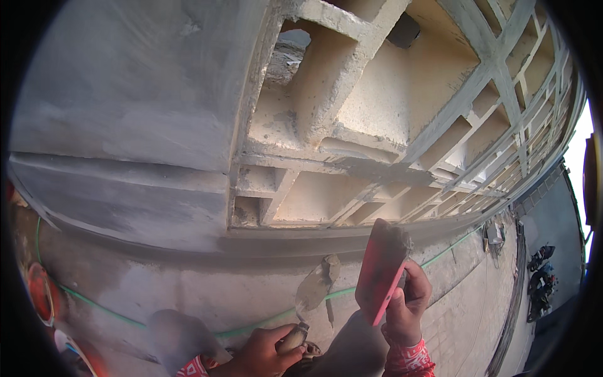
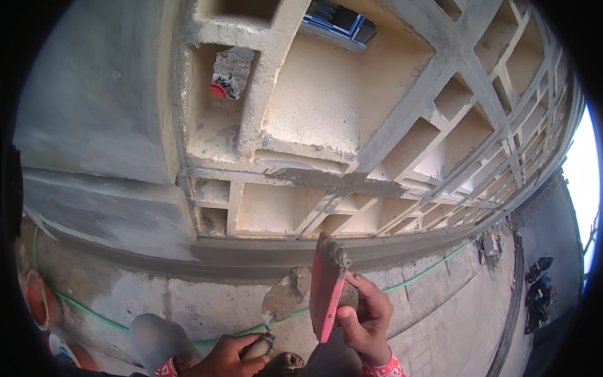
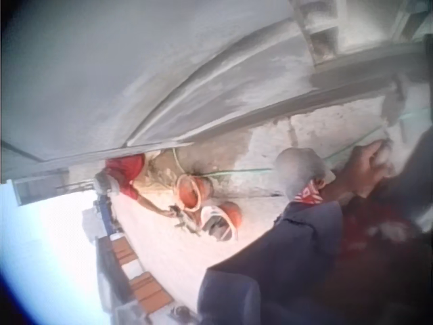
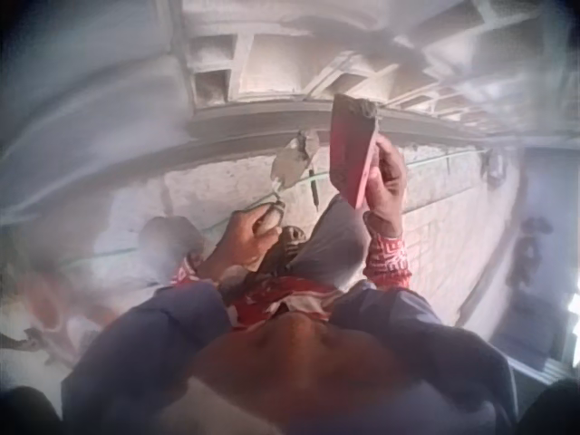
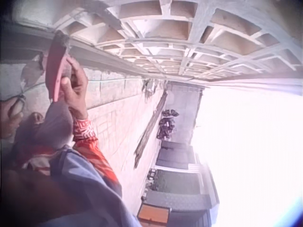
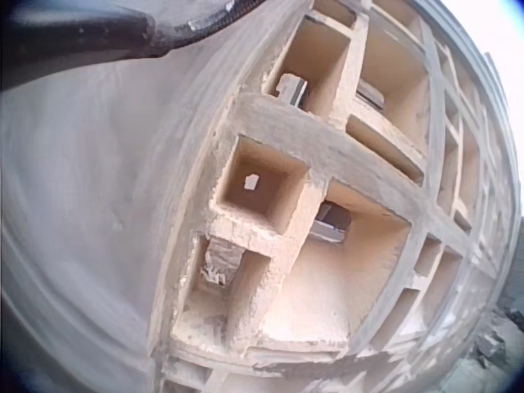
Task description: The person applies plaster to a decorative concrete lattice wall using a trowel and a pink float. They scoop material from a bucket and smooth it into the grid pattern of the wall.
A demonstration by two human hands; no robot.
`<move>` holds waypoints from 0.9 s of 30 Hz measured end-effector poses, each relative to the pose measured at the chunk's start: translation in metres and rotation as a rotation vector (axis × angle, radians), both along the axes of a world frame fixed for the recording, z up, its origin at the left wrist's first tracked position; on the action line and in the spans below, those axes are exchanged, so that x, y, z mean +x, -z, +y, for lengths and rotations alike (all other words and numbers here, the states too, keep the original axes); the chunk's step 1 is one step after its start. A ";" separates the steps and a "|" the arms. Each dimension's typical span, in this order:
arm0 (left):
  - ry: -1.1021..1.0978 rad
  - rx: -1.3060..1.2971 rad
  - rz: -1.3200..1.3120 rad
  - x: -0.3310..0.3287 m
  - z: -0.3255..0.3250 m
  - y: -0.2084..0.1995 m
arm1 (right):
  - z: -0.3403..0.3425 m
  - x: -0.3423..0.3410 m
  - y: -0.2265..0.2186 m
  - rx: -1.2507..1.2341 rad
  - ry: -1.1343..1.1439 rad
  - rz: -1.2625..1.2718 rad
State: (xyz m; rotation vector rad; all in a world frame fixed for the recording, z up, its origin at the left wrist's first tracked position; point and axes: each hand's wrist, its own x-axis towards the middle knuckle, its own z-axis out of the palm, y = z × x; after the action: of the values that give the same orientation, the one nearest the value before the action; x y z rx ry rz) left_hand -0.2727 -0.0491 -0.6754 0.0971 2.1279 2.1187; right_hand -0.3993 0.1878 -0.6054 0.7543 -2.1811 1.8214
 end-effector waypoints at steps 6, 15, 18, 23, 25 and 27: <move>-0.043 -0.032 0.010 0.014 -0.003 0.016 | -0.109 0.018 0.003 0.499 0.511 0.835; -0.022 0.040 -0.224 0.052 -0.029 0.025 | -0.172 -0.011 0.014 0.429 0.564 0.945; -0.046 0.037 -0.351 0.072 -0.039 0.038 | -0.185 -0.014 0.012 0.388 0.558 0.923; -0.052 0.153 -0.510 0.071 -0.056 0.005 | -0.199 -0.024 0.008 0.391 0.586 0.913; -0.052 0.127 -0.507 0.071 -0.055 0.009 | -0.195 -0.020 0.013 0.453 0.609 0.886; -0.065 0.144 -0.494 0.070 -0.054 0.011 | -0.187 -0.013 0.014 0.463 0.652 0.859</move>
State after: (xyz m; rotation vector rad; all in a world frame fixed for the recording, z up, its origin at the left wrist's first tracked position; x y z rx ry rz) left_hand -0.2023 -0.1030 -0.6864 -0.4402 1.7126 2.0538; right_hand -0.4121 0.0006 -0.6191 0.6175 -1.8900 0.5222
